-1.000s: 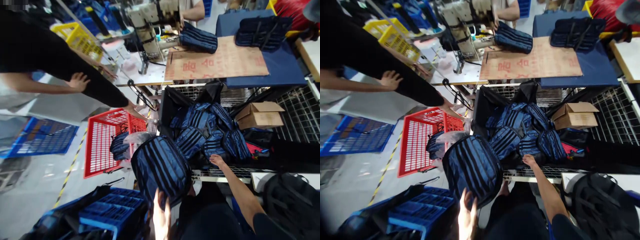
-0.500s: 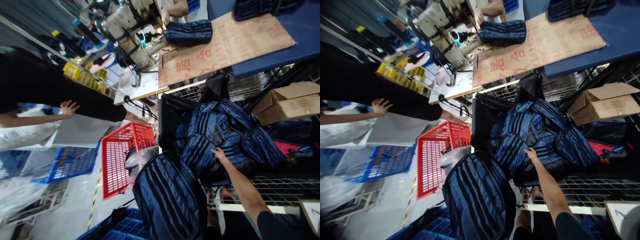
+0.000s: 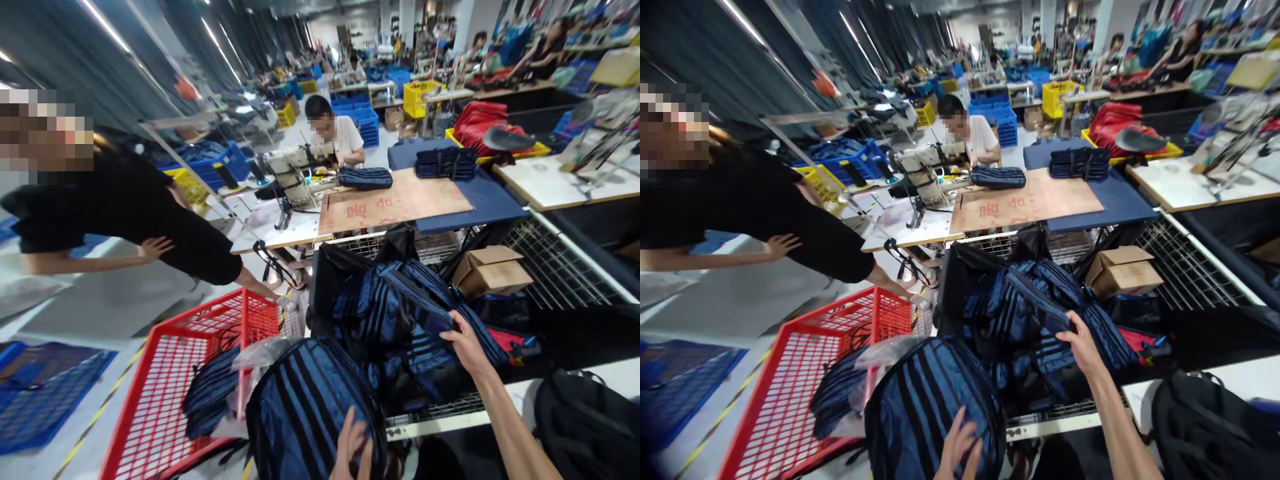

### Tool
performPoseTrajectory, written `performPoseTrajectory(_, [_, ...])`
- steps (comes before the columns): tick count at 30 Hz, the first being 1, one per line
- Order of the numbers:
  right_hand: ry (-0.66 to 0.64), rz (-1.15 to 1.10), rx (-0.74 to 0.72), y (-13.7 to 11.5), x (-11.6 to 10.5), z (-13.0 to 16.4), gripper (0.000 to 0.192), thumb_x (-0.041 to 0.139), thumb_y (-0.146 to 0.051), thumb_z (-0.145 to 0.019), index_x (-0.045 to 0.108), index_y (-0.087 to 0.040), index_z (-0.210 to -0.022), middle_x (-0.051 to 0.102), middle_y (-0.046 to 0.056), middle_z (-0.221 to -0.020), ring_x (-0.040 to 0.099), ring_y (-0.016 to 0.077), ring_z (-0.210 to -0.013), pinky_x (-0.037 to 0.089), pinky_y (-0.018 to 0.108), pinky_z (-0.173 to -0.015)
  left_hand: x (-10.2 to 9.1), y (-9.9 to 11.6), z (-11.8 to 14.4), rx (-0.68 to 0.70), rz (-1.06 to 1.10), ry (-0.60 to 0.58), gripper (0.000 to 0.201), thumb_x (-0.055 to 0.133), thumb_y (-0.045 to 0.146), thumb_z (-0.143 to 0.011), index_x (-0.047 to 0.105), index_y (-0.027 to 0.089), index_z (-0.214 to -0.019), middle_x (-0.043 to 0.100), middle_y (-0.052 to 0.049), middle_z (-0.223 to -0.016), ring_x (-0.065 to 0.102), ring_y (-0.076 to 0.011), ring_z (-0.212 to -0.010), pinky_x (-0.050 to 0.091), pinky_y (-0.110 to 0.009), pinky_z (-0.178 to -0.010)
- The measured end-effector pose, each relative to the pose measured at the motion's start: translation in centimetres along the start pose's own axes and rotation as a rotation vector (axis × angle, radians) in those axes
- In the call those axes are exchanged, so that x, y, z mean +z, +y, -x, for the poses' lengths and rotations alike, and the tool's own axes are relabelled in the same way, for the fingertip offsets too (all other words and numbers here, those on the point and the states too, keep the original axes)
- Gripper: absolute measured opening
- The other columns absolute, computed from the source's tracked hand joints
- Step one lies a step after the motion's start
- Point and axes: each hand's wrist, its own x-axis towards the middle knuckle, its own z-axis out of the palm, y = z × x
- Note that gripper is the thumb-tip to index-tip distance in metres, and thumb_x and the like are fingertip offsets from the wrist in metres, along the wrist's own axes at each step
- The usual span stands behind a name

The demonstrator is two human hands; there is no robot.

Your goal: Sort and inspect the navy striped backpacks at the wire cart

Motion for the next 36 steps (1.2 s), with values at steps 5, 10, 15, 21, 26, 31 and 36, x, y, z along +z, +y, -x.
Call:
performPoseTrajectory(5, [-0.018,0.201,-0.178,-9.4,-2.4,8.2,0.044,0.092,-0.048,-0.069,0.058,-0.025,-0.084,0.063,0.003,-0.104,0.058,0.0247,-0.100,0.049,0.032,-0.088,-4.4,9.4,-0.9,0.448,0.044,-0.062,0.071,0.064,0.061,-0.101,0.057,0.023,-0.161,0.075,-0.017,-0.146,0.074,-0.0329,-0.132,0.059,-0.053,-0.119])
performPoseTrajectory(10, [-0.211,0.384,-0.188,-17.0,-1.0,16.7,0.064,0.089,-0.076,-0.073,0.056,-0.025,-0.092,0.052,-0.002,-0.086,0.047,0.0176,-0.079,0.043,0.028,-0.070,-8.3,19.0,-1.4,0.952,-0.075,-0.165,0.069,0.069,0.056,-0.104,0.052,0.030,-0.166,0.056,-0.013,-0.170,0.050,-0.0322,-0.159,0.039,-0.057,-0.135])
performPoseTrajectory(15, [-0.419,0.490,-0.088,-20.1,1.3,24.2,0.061,0.070,-0.084,-0.090,0.058,-0.024,-0.090,0.053,-0.002,-0.085,0.046,0.0173,-0.078,0.042,0.030,-0.072,-9.3,23.1,0.3,1.008,-0.282,-0.772,0.049,0.068,0.061,-0.102,0.078,0.027,-0.136,0.077,-0.011,-0.137,0.066,-0.0316,-0.133,0.049,-0.047,-0.121])
performPoseTrajectory(21, [-0.160,0.661,-0.145,-19.4,-0.2,28.7,0.041,0.075,-0.063,-0.093,0.060,-0.025,-0.084,0.060,0.001,-0.087,0.053,0.0208,-0.084,0.045,0.034,-0.079,-9.1,16.1,3.0,0.382,-0.213,-1.456,0.034,0.086,0.053,-0.082,0.077,0.023,-0.094,0.067,0.003,-0.083,0.064,-0.0187,-0.083,0.054,-0.030,-0.086])
performPoseTrajectory(26, [-0.040,0.709,-0.198,-19.6,-1.1,29.2,0.033,0.069,-0.056,-0.098,0.063,-0.026,-0.088,0.064,0.002,-0.089,0.056,0.0216,-0.084,0.046,0.034,-0.077,-8.6,14.7,2.8,0.546,-0.130,-1.106,0.022,0.080,0.040,-0.087,0.073,0.025,-0.101,0.072,0.000,-0.096,0.067,-0.0235,-0.097,0.055,-0.032,-0.088])
performPoseTrajectory(31, [-0.401,0.656,-0.052,-20.7,-1.5,28.4,0.032,0.082,-0.039,-0.082,0.057,-0.025,-0.095,0.061,-0.004,-0.091,0.052,0.0159,-0.082,0.041,0.027,-0.071,-7.0,17.8,-2.9,1.152,-0.381,-0.279,0.021,0.053,0.025,-0.100,0.073,0.027,-0.104,0.074,-0.005,-0.095,0.070,-0.0244,-0.092,0.060,-0.033,-0.083])
performPoseTrajectory(36, [-0.190,0.965,-0.411,-20.1,-5.2,24.2,0.010,0.063,-0.029,-0.099,0.055,-0.026,-0.095,0.061,-0.001,-0.093,0.055,0.0173,-0.082,0.042,0.029,-0.073,-3.9,19.5,-5.3,1.578,-0.649,0.229,0.037,0.048,0.005,-0.099,0.072,0.025,-0.119,0.074,-0.006,-0.093,0.070,-0.0219,-0.082,0.054,-0.027,-0.062])
